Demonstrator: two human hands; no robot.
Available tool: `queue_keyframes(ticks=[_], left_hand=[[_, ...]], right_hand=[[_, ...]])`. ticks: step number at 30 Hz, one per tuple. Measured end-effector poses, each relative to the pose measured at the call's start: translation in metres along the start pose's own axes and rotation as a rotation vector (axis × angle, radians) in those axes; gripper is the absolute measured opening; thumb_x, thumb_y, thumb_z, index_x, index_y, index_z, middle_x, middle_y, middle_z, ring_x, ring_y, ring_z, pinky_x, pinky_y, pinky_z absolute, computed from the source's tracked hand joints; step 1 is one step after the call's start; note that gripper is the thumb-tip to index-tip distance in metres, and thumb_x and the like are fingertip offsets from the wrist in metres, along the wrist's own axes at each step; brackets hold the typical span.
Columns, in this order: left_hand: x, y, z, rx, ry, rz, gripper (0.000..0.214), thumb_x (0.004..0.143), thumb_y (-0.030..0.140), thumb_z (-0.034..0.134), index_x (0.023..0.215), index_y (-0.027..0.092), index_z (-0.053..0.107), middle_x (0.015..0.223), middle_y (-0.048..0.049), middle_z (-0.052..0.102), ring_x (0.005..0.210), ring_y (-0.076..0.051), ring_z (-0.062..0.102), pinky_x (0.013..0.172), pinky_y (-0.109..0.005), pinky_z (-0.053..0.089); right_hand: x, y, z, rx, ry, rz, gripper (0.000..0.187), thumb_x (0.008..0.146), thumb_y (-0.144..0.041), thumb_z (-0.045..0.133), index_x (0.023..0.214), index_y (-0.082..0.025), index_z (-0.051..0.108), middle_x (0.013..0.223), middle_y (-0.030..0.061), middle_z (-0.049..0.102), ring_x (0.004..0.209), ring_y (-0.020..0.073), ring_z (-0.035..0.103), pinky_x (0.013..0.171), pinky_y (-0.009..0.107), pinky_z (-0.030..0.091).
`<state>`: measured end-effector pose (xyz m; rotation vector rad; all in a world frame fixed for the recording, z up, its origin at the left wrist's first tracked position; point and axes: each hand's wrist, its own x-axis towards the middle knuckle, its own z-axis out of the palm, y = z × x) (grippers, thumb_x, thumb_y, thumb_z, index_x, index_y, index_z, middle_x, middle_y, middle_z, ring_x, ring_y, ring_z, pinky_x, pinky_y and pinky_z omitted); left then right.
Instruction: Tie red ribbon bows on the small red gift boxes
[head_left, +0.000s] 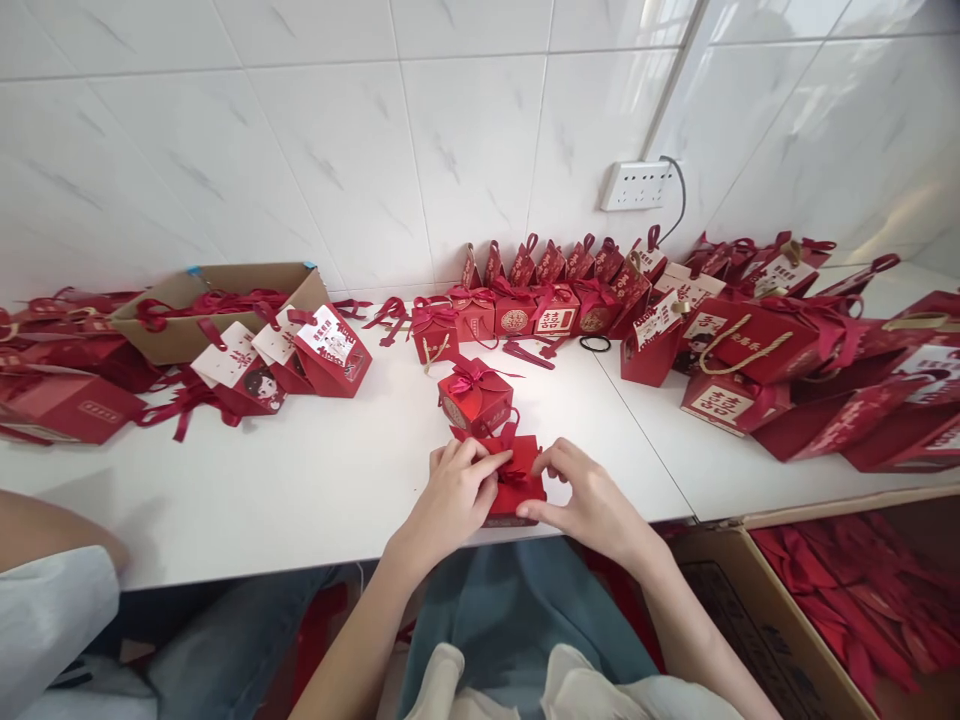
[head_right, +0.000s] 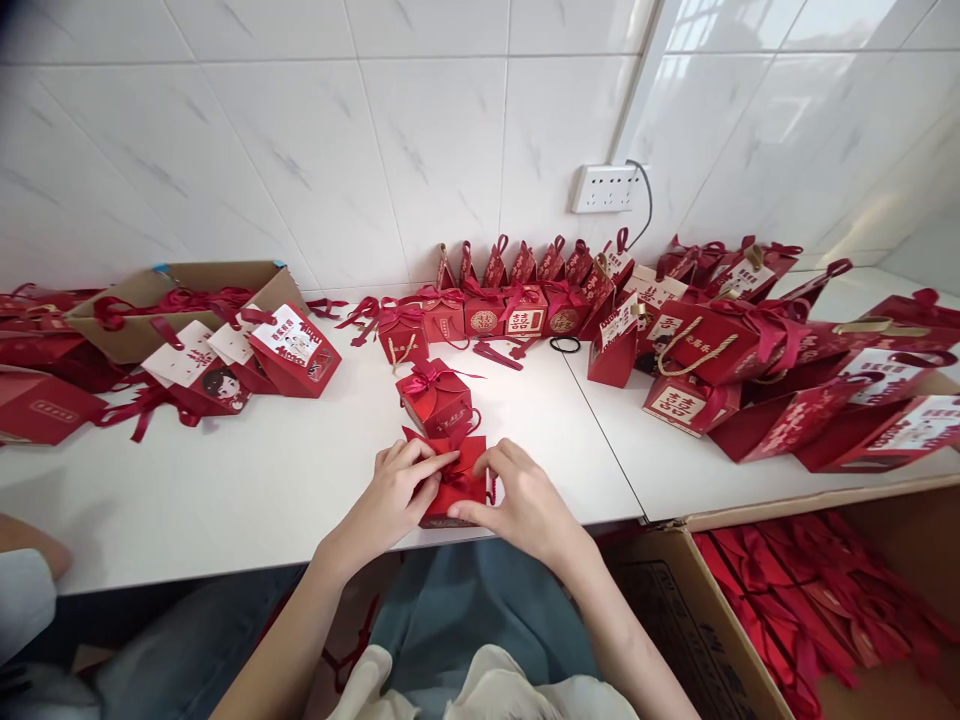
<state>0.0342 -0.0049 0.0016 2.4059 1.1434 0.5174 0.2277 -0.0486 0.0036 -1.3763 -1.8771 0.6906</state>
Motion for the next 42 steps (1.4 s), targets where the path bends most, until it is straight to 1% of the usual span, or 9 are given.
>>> queue_keyframes(ticks=[4, 7, 9, 10, 13, 15, 22, 29, 42], left_hand=[[0.000, 0.003, -0.001, -0.074, 0.006, -0.030, 0.035, 0.089, 0.019, 0.040, 0.117, 0.030, 0.057, 0.094, -0.0027, 0.054, 0.096, -0.019, 0.050, 0.093, -0.040, 0.035], [-0.005, -0.001, 0.000, -0.224, 0.175, -0.132, 0.030, 0.089, 0.029, 0.043, 0.117, 0.027, 0.054, 0.099, -0.0033, 0.052, 0.095, -0.017, 0.050, 0.089, -0.033, 0.039], [-0.011, -0.005, 0.001, -0.330, 0.308, -0.285, 0.024, 0.086, 0.035, 0.045, 0.104, 0.022, 0.055, 0.092, -0.0025, 0.052, 0.085, -0.016, 0.051, 0.076, -0.028, 0.043], [-0.013, -0.008, 0.002, -0.379, 0.325, -0.362, 0.021, 0.086, 0.037, 0.045, 0.093, 0.020, 0.054, 0.084, -0.0011, 0.052, 0.077, -0.015, 0.050, 0.069, -0.026, 0.042], [-0.020, -0.013, 0.003, -0.503, 0.200, -0.486, 0.032, 0.085, 0.045, 0.043, 0.066, 0.019, 0.044, 0.063, 0.0034, 0.046, 0.061, -0.012, 0.045, 0.059, -0.025, 0.037], [-0.021, -0.014, 0.004, -0.566, 0.125, -0.493, 0.038, 0.085, 0.048, 0.042, 0.060, 0.019, 0.039, 0.057, 0.0046, 0.041, 0.057, -0.012, 0.042, 0.058, -0.024, 0.034], [-0.011, -0.013, 0.007, -0.811, 0.079, -0.487, 0.034, 0.078, 0.045, 0.050, 0.059, 0.018, 0.040, 0.055, 0.0055, 0.037, 0.053, -0.010, 0.036, 0.053, -0.023, 0.029], [-0.012, -0.018, 0.018, -1.047, 0.122, -0.477, 0.034, 0.075, 0.042, 0.055, 0.059, 0.017, 0.039, 0.056, 0.0051, 0.038, 0.054, -0.008, 0.032, 0.053, -0.022, 0.026], [-0.016, -0.030, 0.032, -1.131, 0.106, -0.375, 0.034, 0.077, 0.043, 0.055, 0.061, 0.018, 0.039, 0.059, 0.0050, 0.037, 0.054, -0.008, 0.030, 0.053, -0.022, 0.027]], right_hand=[[0.002, -0.001, 0.015, 0.065, 0.021, 0.079, 0.020, 0.085, -0.036, 0.055, 0.073, -0.021, 0.048, 0.070, -0.0003, 0.048, 0.062, 0.0140, 0.044, 0.060, 0.026, 0.038], [0.005, 0.002, 0.020, 0.119, 0.039, 0.174, 0.025, 0.088, -0.033, 0.046, 0.067, -0.020, 0.044, 0.060, -0.0031, 0.041, 0.056, 0.0121, 0.036, 0.054, 0.025, 0.033], [0.006, 0.003, 0.020, 0.146, 0.026, 0.227, 0.029, 0.088, -0.036, 0.043, 0.064, -0.020, 0.042, 0.058, -0.0041, 0.037, 0.054, 0.0113, 0.032, 0.052, 0.025, 0.029], [0.006, 0.003, 0.020, 0.158, 0.017, 0.242, 0.031, 0.088, -0.038, 0.042, 0.063, -0.019, 0.041, 0.057, -0.0042, 0.036, 0.054, 0.0110, 0.031, 0.051, 0.025, 0.028], [0.006, 0.003, 0.019, 0.167, 0.003, 0.252, 0.037, 0.088, -0.044, 0.042, 0.061, -0.019, 0.038, 0.057, -0.0042, 0.035, 0.054, 0.0105, 0.030, 0.051, 0.025, 0.026], [0.007, 0.003, 0.020, 0.162, 0.007, 0.253, 0.040, 0.087, -0.047, 0.043, 0.059, -0.019, 0.037, 0.056, -0.0042, 0.034, 0.054, 0.0103, 0.029, 0.051, 0.025, 0.025], [0.011, 0.006, 0.026, 0.261, 0.095, 0.343, 0.042, 0.084, -0.049, 0.040, 0.054, -0.019, 0.035, 0.054, -0.0030, 0.034, 0.053, 0.0108, 0.032, 0.050, 0.026, 0.025], [0.012, 0.012, 0.029, 0.488, 0.120, 0.446, 0.046, 0.077, -0.055, 0.047, 0.049, -0.020, 0.034, 0.050, -0.0045, 0.032, 0.047, 0.0088, 0.028, 0.047, 0.025, 0.023], [0.008, 0.027, 0.037, 1.009, 0.145, 0.494, 0.049, 0.068, -0.052, 0.066, 0.047, -0.019, 0.037, 0.049, -0.0053, 0.029, 0.049, 0.0079, 0.021, 0.048, 0.025, 0.017]])
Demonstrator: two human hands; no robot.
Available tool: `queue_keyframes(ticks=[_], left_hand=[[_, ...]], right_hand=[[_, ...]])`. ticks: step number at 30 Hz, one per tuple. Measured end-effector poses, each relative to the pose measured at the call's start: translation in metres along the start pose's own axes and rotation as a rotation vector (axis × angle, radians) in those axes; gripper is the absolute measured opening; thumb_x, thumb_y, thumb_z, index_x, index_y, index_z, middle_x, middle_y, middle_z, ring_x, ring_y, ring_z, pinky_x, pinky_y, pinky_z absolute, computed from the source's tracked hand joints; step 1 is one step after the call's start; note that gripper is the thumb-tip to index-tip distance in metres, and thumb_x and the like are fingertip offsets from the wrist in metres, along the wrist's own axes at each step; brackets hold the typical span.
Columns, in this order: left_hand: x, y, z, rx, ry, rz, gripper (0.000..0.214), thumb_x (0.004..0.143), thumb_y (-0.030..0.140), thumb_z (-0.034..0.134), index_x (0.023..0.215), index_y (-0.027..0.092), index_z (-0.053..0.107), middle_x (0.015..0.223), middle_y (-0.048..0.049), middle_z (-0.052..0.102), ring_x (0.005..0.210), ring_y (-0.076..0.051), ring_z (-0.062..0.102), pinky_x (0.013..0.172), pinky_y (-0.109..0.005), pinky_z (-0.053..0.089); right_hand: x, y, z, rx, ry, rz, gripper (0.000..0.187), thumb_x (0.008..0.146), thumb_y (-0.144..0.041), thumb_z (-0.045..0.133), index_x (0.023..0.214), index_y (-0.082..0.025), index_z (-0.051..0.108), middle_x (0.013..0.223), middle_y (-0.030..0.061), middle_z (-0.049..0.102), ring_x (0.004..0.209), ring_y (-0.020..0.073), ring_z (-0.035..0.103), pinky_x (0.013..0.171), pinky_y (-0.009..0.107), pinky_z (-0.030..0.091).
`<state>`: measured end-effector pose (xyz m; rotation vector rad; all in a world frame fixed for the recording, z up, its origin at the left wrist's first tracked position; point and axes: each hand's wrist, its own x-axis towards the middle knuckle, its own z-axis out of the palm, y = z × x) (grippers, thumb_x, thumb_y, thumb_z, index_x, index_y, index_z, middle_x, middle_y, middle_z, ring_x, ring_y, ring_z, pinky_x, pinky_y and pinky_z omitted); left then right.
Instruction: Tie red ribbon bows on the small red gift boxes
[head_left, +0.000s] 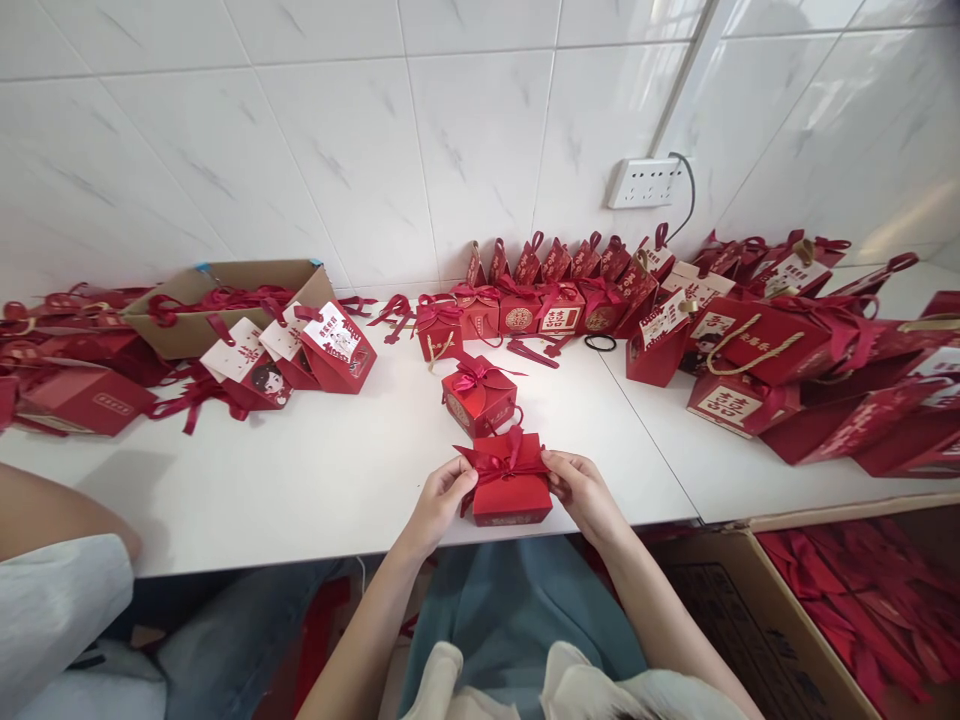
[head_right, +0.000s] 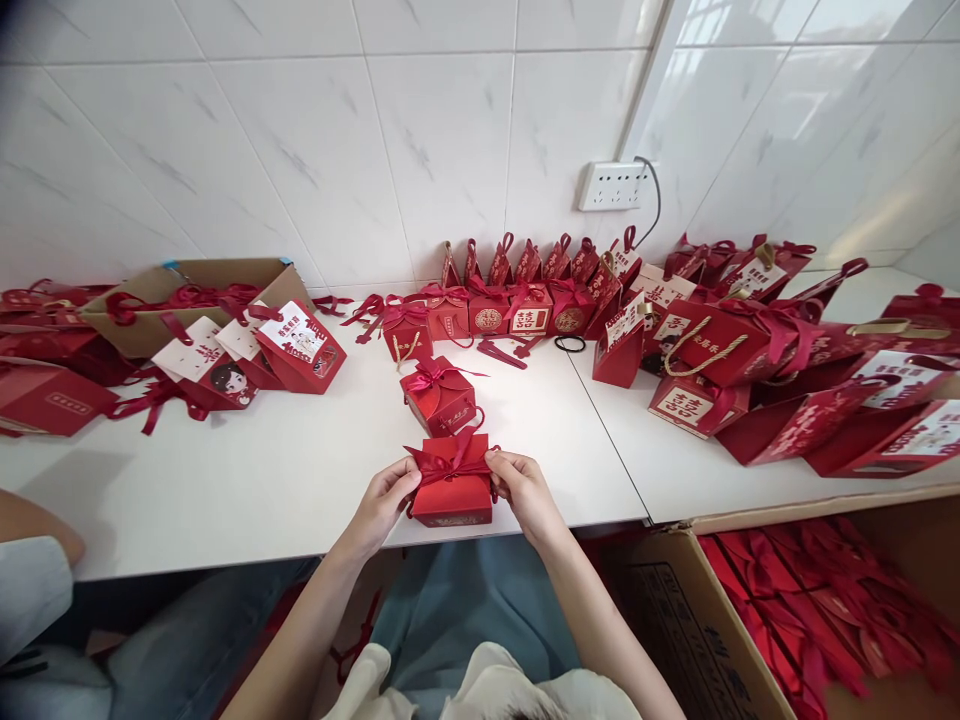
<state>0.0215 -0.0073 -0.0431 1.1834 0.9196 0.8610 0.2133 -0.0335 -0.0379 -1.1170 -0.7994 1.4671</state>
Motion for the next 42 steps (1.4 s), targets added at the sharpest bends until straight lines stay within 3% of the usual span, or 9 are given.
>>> queue_keyframes(ticks=[6, 13, 17, 20, 23, 27, 32, 36, 42], left_hand=[[0.002, -0.003, -0.001, 0.036, 0.004, 0.012, 0.035, 0.077, 0.045, 0.053, 0.061, 0.018, 0.037, 0.058, 0.0056, 0.033, 0.053, -0.008, 0.028, 0.051, -0.022, 0.025], [0.003, 0.004, -0.003, 0.126, -0.015, -0.007, 0.032, 0.079, 0.043, 0.051, 0.062, 0.019, 0.037, 0.057, 0.0057, 0.034, 0.052, -0.008, 0.029, 0.050, -0.022, 0.025], [0.001, 0.010, 0.001, 0.250, 0.006, 0.017, 0.029, 0.080, 0.038, 0.049, 0.062, 0.019, 0.037, 0.059, 0.0054, 0.035, 0.055, -0.009, 0.032, 0.052, -0.022, 0.027], [-0.001, 0.012, 0.007, 0.348, 0.008, 0.048, 0.026, 0.081, 0.036, 0.047, 0.063, 0.019, 0.040, 0.061, 0.0046, 0.039, 0.058, -0.010, 0.036, 0.055, -0.023, 0.030], [-0.003, 0.013, 0.010, 0.426, 0.006, 0.078, 0.025, 0.081, 0.036, 0.048, 0.065, 0.018, 0.043, 0.063, 0.0040, 0.043, 0.062, -0.011, 0.040, 0.059, -0.024, 0.033], [-0.007, 0.013, 0.010, 0.472, 0.007, 0.041, 0.024, 0.082, 0.039, 0.047, 0.070, 0.018, 0.046, 0.065, 0.0039, 0.044, 0.063, -0.012, 0.042, 0.059, -0.024, 0.035], [-0.010, 0.013, 0.010, 0.529, 0.059, 0.173, 0.011, 0.084, 0.030, 0.048, 0.088, 0.020, 0.047, 0.084, 0.0002, 0.052, 0.074, -0.013, 0.050, 0.072, -0.027, 0.043], [-0.012, 0.021, 0.013, 0.774, 0.028, 0.424, 0.027, 0.084, 0.016, 0.044, 0.108, 0.022, 0.053, 0.106, -0.0065, 0.051, 0.103, -0.019, 0.047, 0.093, -0.036, 0.041], [-0.010, 0.029, 0.020, 1.012, -0.140, 0.541, 0.048, 0.082, 0.004, 0.036, 0.117, 0.028, 0.057, 0.119, -0.0034, 0.055, 0.116, -0.021, 0.043, 0.100, -0.040, 0.037]], right_hand=[[-0.001, 0.007, 0.001, 0.062, 0.005, 0.017, 0.047, 0.067, -0.051, 0.066, 0.048, -0.019, 0.036, 0.049, -0.0058, 0.028, 0.048, 0.0077, 0.021, 0.047, 0.025, 0.018], [0.004, -0.011, -0.014, -0.235, -0.086, -0.026, 0.042, 0.071, -0.047, 0.059, 0.048, -0.019, 0.038, 0.047, -0.0050, 0.032, 0.047, 0.0087, 0.027, 0.049, 0.025, 0.023], [0.011, -0.050, -0.006, -0.713, 0.163, -0.403, 0.025, 0.081, -0.036, 0.049, 0.062, -0.019, 0.048, 0.061, -0.0012, 0.047, 0.060, 0.0137, 0.043, 0.060, 0.027, 0.035], [0.019, -0.067, 0.022, -1.042, 0.015, -0.636, 0.015, 0.082, -0.028, 0.053, 0.070, -0.019, 0.056, 0.075, 0.0048, 0.057, 0.075, 0.0179, 0.052, 0.073, 0.031, 0.040], [0.029, -0.070, 0.048, -1.324, -0.274, -0.561, 0.012, 0.080, -0.026, 0.059, 0.071, -0.017, 0.061, 0.080, 0.0078, 0.060, 0.077, 0.0202, 0.055, 0.072, 0.032, 0.040], [0.040, -0.066, 0.059, -1.322, -0.514, -0.439, 0.014, 0.081, -0.023, 0.058, 0.069, -0.018, 0.062, 0.080, 0.0055, 0.063, 0.073, 0.0177, 0.058, 0.065, 0.026, 0.040], [0.043, -0.064, 0.049, -1.196, -0.407, -0.396, 0.017, 0.084, -0.022, 0.052, 0.071, -0.019, 0.061, 0.073, 0.0025, 0.067, 0.066, 0.0153, 0.058, 0.062, 0.025, 0.039], [0.048, -0.061, 0.037, -1.121, -0.272, -0.345, 0.016, 0.083, -0.024, 0.053, 0.071, -0.019, 0.062, 0.075, 0.0027, 0.068, 0.068, 0.0162, 0.060, 0.063, 0.026, 0.040], [0.065, -0.054, 0.024, -1.017, -0.342, -0.266, 0.022, 0.080, -0.031, 0.055, 0.064, -0.018, 0.064, 0.068, 0.0003, 0.067, 0.063, 0.0143, 0.058, 0.061, 0.026, 0.040]])
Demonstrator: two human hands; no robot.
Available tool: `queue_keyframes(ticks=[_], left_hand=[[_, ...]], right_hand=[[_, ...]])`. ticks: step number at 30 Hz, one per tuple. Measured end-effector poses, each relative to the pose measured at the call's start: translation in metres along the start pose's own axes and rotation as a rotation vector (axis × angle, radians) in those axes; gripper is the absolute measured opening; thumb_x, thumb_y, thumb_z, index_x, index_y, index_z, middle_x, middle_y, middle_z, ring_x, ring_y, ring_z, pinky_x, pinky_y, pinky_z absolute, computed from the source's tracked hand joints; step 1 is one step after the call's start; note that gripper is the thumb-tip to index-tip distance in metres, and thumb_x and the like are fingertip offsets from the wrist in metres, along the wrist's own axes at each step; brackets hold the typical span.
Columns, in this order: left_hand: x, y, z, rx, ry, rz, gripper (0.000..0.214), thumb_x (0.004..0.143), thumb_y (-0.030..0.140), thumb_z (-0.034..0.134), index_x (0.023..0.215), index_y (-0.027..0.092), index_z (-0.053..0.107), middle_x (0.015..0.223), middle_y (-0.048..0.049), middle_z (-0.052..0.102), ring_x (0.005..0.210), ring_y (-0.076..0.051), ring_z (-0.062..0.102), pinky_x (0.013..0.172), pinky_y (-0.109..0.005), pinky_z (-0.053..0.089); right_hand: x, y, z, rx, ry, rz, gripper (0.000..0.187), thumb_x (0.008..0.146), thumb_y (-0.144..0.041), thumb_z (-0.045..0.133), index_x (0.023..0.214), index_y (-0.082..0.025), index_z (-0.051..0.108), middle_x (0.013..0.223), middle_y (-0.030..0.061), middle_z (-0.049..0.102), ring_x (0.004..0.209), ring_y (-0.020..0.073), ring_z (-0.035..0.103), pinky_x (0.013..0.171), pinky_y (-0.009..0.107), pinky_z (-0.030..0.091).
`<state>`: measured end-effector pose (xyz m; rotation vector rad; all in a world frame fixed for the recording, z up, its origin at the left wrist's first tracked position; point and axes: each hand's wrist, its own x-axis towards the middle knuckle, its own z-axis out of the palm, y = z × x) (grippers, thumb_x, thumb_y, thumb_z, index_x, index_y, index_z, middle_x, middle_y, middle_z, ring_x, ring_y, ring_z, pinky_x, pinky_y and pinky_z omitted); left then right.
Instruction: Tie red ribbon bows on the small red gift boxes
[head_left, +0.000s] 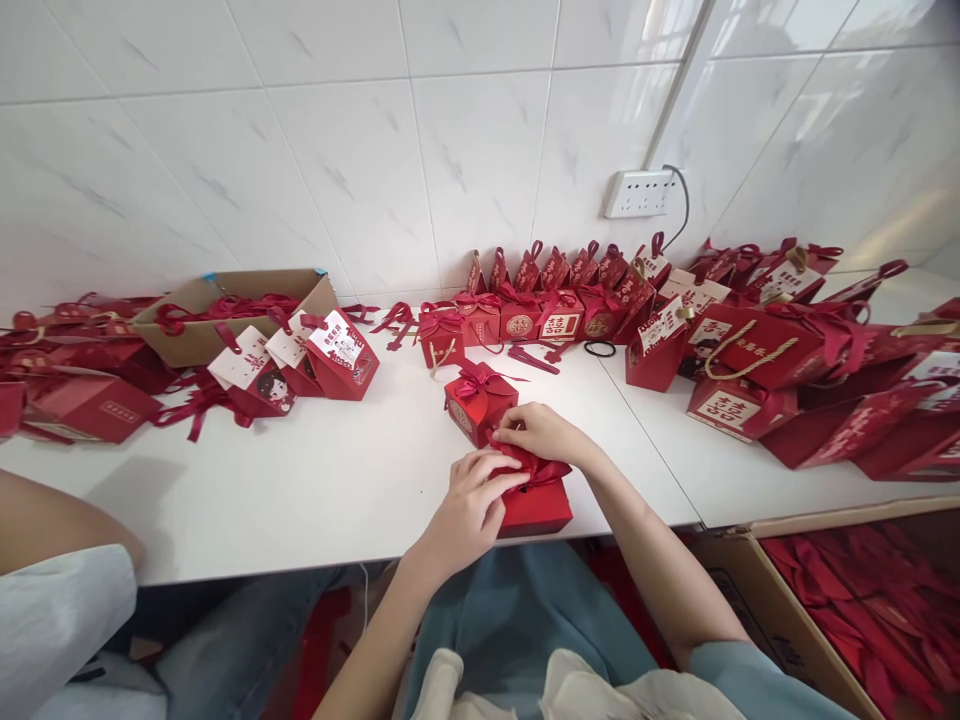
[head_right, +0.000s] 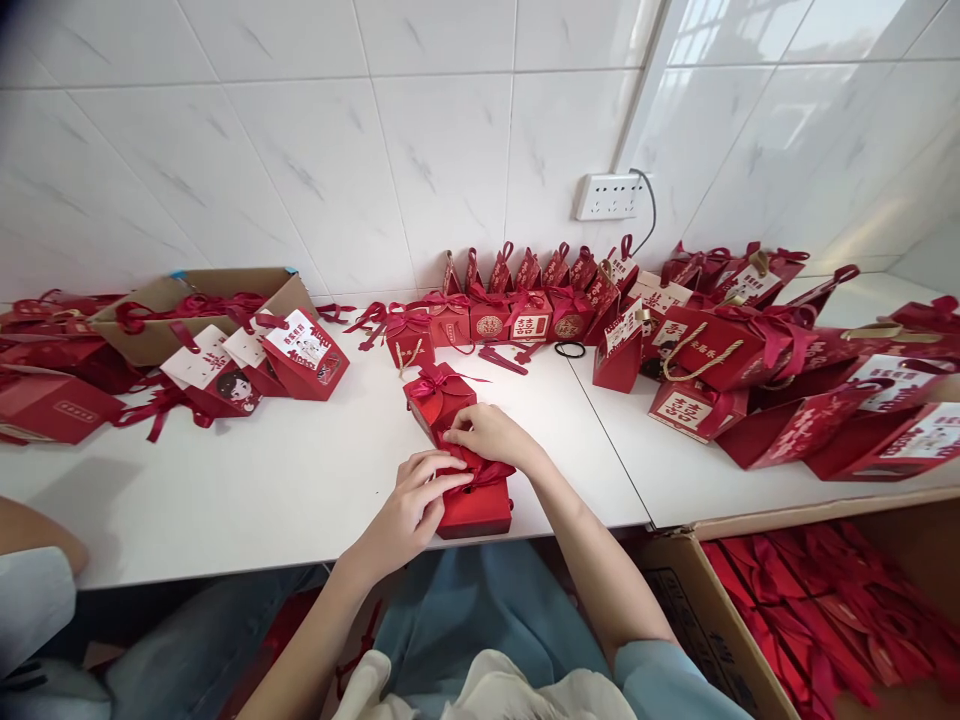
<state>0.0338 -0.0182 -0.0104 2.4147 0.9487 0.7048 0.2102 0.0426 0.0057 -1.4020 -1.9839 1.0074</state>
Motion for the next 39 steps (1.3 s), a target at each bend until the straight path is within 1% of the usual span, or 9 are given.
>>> queue_keyframes(ticks=[5, 8, 11, 16, 22, 28, 32, 36, 39], left_hand=[[0.001, 0.001, 0.000, 0.050, -0.040, -0.009, 0.048, 0.081, 0.003, 0.034, 0.117, 0.025, 0.057, 0.122, -0.0031, 0.056, 0.118, -0.021, 0.043, 0.101, -0.041, 0.036], [0.000, 0.002, -0.001, 0.050, -0.045, -0.024, 0.047, 0.083, 0.004, 0.033, 0.120, 0.024, 0.054, 0.124, -0.0045, 0.054, 0.120, -0.021, 0.043, 0.101, -0.041, 0.036], [0.000, 0.002, -0.001, 0.044, -0.041, -0.018, 0.050, 0.083, 0.005, 0.032, 0.125, 0.025, 0.049, 0.127, -0.0052, 0.053, 0.121, -0.021, 0.043, 0.102, -0.042, 0.035], [0.002, 0.002, -0.003, 0.063, -0.061, -0.010, 0.055, 0.082, 0.003, 0.032, 0.130, 0.027, 0.044, 0.131, -0.0054, 0.050, 0.123, -0.021, 0.042, 0.102, -0.042, 0.035], [0.001, 0.000, -0.002, 0.110, -0.060, 0.014, 0.056, 0.085, 0.005, 0.031, 0.135, 0.028, 0.038, 0.136, -0.0052, 0.045, 0.127, -0.021, 0.038, 0.103, -0.041, 0.033], [0.002, 0.002, -0.003, 0.147, -0.110, -0.011, 0.054, 0.085, 0.005, 0.031, 0.132, 0.029, 0.043, 0.141, -0.0044, 0.039, 0.132, -0.024, 0.029, 0.106, -0.043, 0.029], [0.004, -0.004, -0.008, 0.112, -0.147, -0.052, 0.052, 0.084, 0.008, 0.034, 0.130, 0.027, 0.046, 0.144, -0.0038, 0.034, 0.135, -0.025, 0.022, 0.108, -0.045, 0.026], [0.009, -0.012, -0.014, -0.002, -0.191, -0.109, 0.051, 0.082, 0.014, 0.040, 0.131, 0.028, 0.045, 0.143, -0.0045, 0.035, 0.132, -0.026, 0.028, 0.109, -0.046, 0.027], [0.012, -0.014, -0.016, -0.118, -0.217, -0.159, 0.049, 0.083, 0.019, 0.044, 0.131, 0.026, 0.044, 0.138, -0.0068, 0.041, 0.126, -0.025, 0.038, 0.107, -0.043, 0.032]], right_hand=[[0.005, 0.018, -0.010, 0.256, -0.107, 0.073, 0.033, 0.077, -0.045, 0.058, 0.068, -0.015, 0.067, 0.070, 0.0025, 0.067, 0.067, 0.0152, 0.059, 0.063, 0.026, 0.042], [-0.003, 0.033, -0.023, 0.384, -0.045, 0.183, 0.045, 0.075, -0.057, 0.055, 0.075, -0.013, 0.067, 0.081, 0.0078, 0.069, 0.076, 0.0184, 0.062, 0.067, 0.028, 0.044], [-0.016, 0.046, -0.032, 0.377, -0.018, 0.264, 0.051, 0.073, -0.062, 0.056, 0.078, -0.013, 0.067, 0.084, 0.0102, 0.069, 0.078, 0.0193, 0.063, 0.069, 0.030, 0.044], [-0.031, 0.054, -0.025, 0.473, -0.081, 0.252, 0.044, 0.071, -0.055, 0.063, 0.078, -0.012, 0.065, 0.070, 0.0031, 0.064, 0.065, 0.0134, 0.058, 0.064, 0.027, 0.043], [-0.025, 0.050, -0.008, 0.690, 0.103, 0.195, 0.036, 0.066, -0.042, 0.070, 0.087, -0.015, 0.060, 0.072, -0.0004, 0.064, 0.062, 0.0099, 0.056, 0.063, 0.024, 0.044], [-0.015, 0.051, -0.004, 0.426, 0.054, 0.254, 0.024, 0.067, -0.033, 0.066, 0.081, -0.014, 0.064, 0.073, 0.0043, 0.067, 0.069, 0.0163, 0.061, 0.064, 0.029, 0.047], [-0.033, 0.053, -0.010, 0.258, 0.183, 0.312, 0.017, 0.073, -0.032, 0.063, 0.077, -0.016, 0.064, 0.082, 0.0083, 0.067, 0.079, 0.0215, 0.061, 0.075, 0.036, 0.046], [-0.071, 0.040, -0.014, 0.073, 0.380, 0.263, 0.027, 0.083, -0.042, 0.052, 0.093, -0.018, 0.059, 0.096, 0.0097, 0.065, 0.088, 0.0225, 0.060, 0.081, 0.038, 0.047], [-0.099, 0.023, -0.003, -0.039, 0.360, 0.089, 0.045, 0.082, -0.048, 0.055, 0.117, -0.020, 0.047, 0.114, 0.0127, 0.056, 0.097, 0.0241, 0.059, 0.080, 0.040, 0.052]])
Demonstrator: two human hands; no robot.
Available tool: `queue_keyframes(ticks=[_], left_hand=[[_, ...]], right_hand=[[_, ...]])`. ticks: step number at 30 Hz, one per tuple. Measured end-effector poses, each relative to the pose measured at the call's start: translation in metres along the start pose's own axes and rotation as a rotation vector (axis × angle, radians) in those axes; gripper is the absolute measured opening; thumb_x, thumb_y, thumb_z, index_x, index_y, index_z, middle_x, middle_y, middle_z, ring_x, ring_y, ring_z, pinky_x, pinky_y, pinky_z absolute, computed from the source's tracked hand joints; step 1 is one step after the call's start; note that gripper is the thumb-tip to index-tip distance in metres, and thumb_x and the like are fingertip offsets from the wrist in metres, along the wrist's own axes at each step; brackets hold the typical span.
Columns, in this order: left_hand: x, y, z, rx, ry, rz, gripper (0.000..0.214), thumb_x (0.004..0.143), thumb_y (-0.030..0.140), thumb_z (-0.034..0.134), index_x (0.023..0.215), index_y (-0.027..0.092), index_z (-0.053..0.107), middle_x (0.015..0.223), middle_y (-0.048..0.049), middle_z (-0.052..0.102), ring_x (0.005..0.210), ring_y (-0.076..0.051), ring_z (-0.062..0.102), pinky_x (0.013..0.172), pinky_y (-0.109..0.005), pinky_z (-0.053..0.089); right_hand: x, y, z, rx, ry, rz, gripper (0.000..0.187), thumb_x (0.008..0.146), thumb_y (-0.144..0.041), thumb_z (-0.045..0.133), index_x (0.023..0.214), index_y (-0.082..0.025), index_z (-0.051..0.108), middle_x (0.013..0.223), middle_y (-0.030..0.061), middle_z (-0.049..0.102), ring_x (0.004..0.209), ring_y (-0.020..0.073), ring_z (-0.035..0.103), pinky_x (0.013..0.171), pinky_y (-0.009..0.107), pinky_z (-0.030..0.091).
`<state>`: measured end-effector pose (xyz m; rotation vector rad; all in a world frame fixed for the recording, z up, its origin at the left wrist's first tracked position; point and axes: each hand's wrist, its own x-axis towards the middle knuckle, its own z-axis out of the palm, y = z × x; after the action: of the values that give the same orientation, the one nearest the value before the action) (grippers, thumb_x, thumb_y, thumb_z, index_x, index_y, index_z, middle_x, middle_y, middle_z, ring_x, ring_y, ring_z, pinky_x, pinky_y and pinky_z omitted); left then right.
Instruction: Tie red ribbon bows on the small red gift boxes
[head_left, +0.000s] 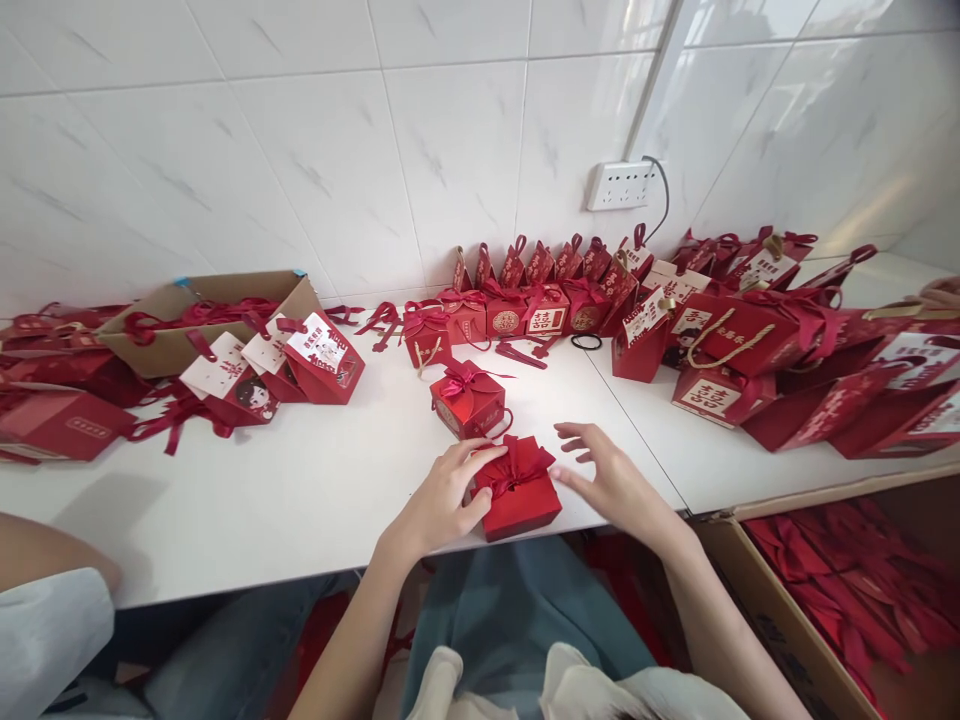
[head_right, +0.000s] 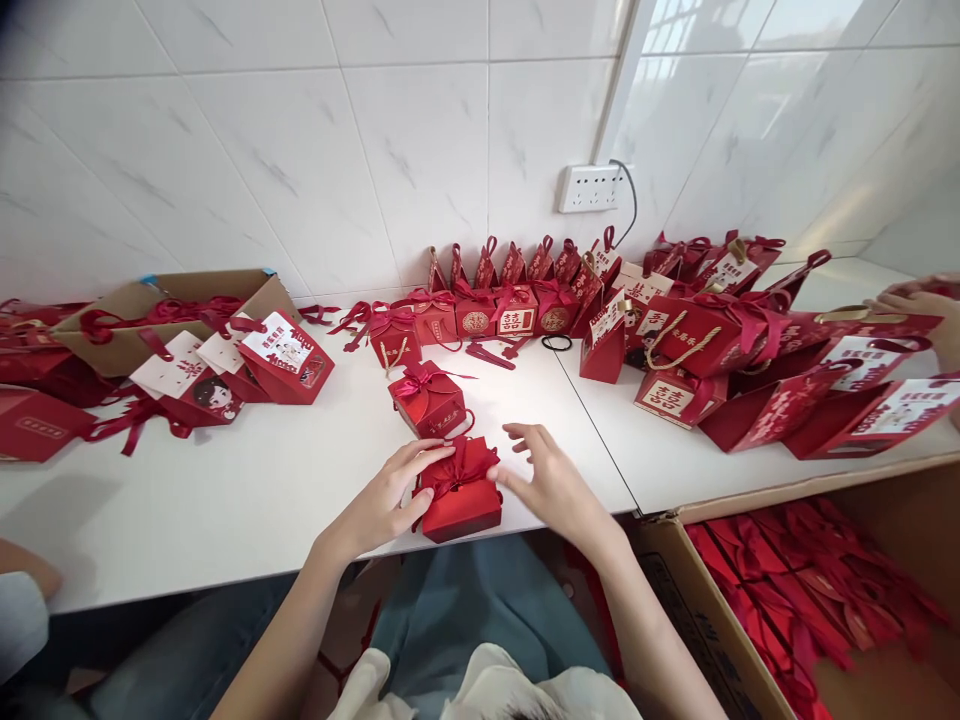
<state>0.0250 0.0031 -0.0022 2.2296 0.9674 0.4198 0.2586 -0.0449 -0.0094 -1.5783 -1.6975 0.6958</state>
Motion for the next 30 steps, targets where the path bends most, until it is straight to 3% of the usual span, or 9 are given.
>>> queue_keyframes(ticks=[4, 12, 15, 18, 21, 23, 25, 27, 30], left_hand=[[0.000, 0.006, 0.003, -0.100, 0.030, -0.034, 0.046, 0.085, 0.021, 0.043, 0.131, 0.025, 0.043, 0.133, -0.0062, 0.045, 0.123, -0.021, 0.043, 0.106, -0.037, 0.034], [-0.014, 0.028, 0.025, -0.007, 0.136, -0.173, 0.050, 0.090, 0.033, 0.039, 0.138, 0.025, 0.031, 0.126, -0.0084, 0.046, 0.119, -0.021, 0.045, 0.103, -0.039, 0.038], [-0.023, 0.033, 0.029, 0.083, 0.099, -0.196, 0.060, 0.087, 0.036, 0.043, 0.142, 0.024, 0.022, 0.128, -0.0118, 0.044, 0.117, -0.025, 0.047, 0.097, -0.042, 0.042], [-0.037, 0.040, 0.018, 0.152, -0.074, -0.200, 0.070, 0.084, 0.037, 0.050, 0.145, 0.023, 0.017, 0.124, -0.0138, 0.050, 0.109, -0.029, 0.053, 0.090, -0.044, 0.044], [-0.052, 0.051, -0.004, 0.031, -0.390, -0.094, 0.077, 0.078, 0.041, 0.060, 0.143, 0.028, 0.021, 0.118, -0.0093, 0.060, 0.104, -0.029, 0.058, 0.088, -0.040, 0.045], [-0.056, 0.057, -0.016, -0.159, -0.520, 0.011, 0.063, 0.078, 0.042, 0.060, 0.136, 0.031, 0.039, 0.113, -0.0042, 0.065, 0.100, -0.024, 0.061, 0.087, -0.033, 0.045], [-0.050, 0.058, -0.022, -0.323, -0.416, 0.044, 0.035, 0.084, 0.040, 0.053, 0.117, 0.028, 0.058, 0.102, -0.0013, 0.068, 0.092, -0.017, 0.062, 0.083, -0.026, 0.045], [-0.036, 0.052, -0.020, -0.349, -0.089, -0.036, 0.024, 0.088, 0.037, 0.046, 0.099, 0.024, 0.062, 0.091, -0.0017, 0.066, 0.085, -0.015, 0.061, 0.078, -0.025, 0.045], [-0.005, 0.029, -0.007, -0.195, 0.405, -0.259, 0.022, 0.085, 0.041, 0.047, 0.090, 0.020, 0.054, 0.088, -0.0035, 0.060, 0.082, -0.017, 0.056, 0.075, -0.028, 0.044]], right_hand=[[-0.033, -0.016, 0.021, -0.165, -0.013, -0.185, 0.079, 0.076, -0.049, 0.064, 0.137, -0.022, 0.021, 0.129, 0.0175, 0.041, 0.117, 0.0319, 0.048, 0.091, 0.049, 0.049], [-0.041, -0.014, 0.041, -0.304, -0.006, -0.122, 0.121, 0.060, -0.035, 0.079, 0.142, -0.022, -0.009, 0.141, 0.0220, 0.025, 0.130, 0.0378, 0.032, 0.098, 0.054, 0.042], [-0.033, -0.006, 0.029, -0.290, -0.087, -0.145, 0.114, 0.065, -0.027, 0.074, 0.142, -0.023, -0.009, 0.144, 0.0198, 0.021, 0.135, 0.0339, 0.025, 0.102, 0.051, 0.039], [-0.026, 0.009, 0.013, -0.298, -0.104, -0.169, 0.093, 0.074, -0.022, 0.062, 0.144, -0.023, -0.001, 0.146, 0.0178, 0.021, 0.136, 0.0307, 0.022, 0.104, 0.050, 0.036], [-0.022, 0.025, -0.003, -0.313, 0.115, -0.095, 0.067, 0.083, -0.028, 0.051, 0.141, -0.020, 0.017, 0.138, 0.0182, 0.034, 0.129, 0.0305, 0.037, 0.100, 0.050, 0.039], [-0.023, 0.028, -0.011, -0.274, 0.301, -0.007, 0.054, 0.086, -0.036, 0.049, 0.134, -0.018, 0.032, 0.127, 0.0176, 0.045, 0.115, 0.0292, 0.050, 0.092, 0.047, 0.046], [-0.025, 0.023, -0.014, -0.193, 0.397, 0.082, 0.042, 0.085, -0.043, 0.048, 0.119, -0.017, 0.047, 0.113, 0.0144, 0.055, 0.096, 0.0252, 0.060, 0.080, 0.040, 0.051], [-0.029, 0.013, -0.012, -0.101, 0.364, 0.161, 0.033, 0.085, -0.047, 0.046, 0.097, -0.018, 0.056, 0.090, 0.0091, 0.063, 0.077, 0.0203, 0.061, 0.066, 0.032, 0.050], [-0.031, -0.004, 0.000, -0.001, 0.171, 0.243, 0.041, 0.087, -0.053, 0.038, 0.070, -0.019, 0.055, 0.056, 0.0006, 0.054, 0.052, 0.0143, 0.050, 0.051, 0.025, 0.039]])
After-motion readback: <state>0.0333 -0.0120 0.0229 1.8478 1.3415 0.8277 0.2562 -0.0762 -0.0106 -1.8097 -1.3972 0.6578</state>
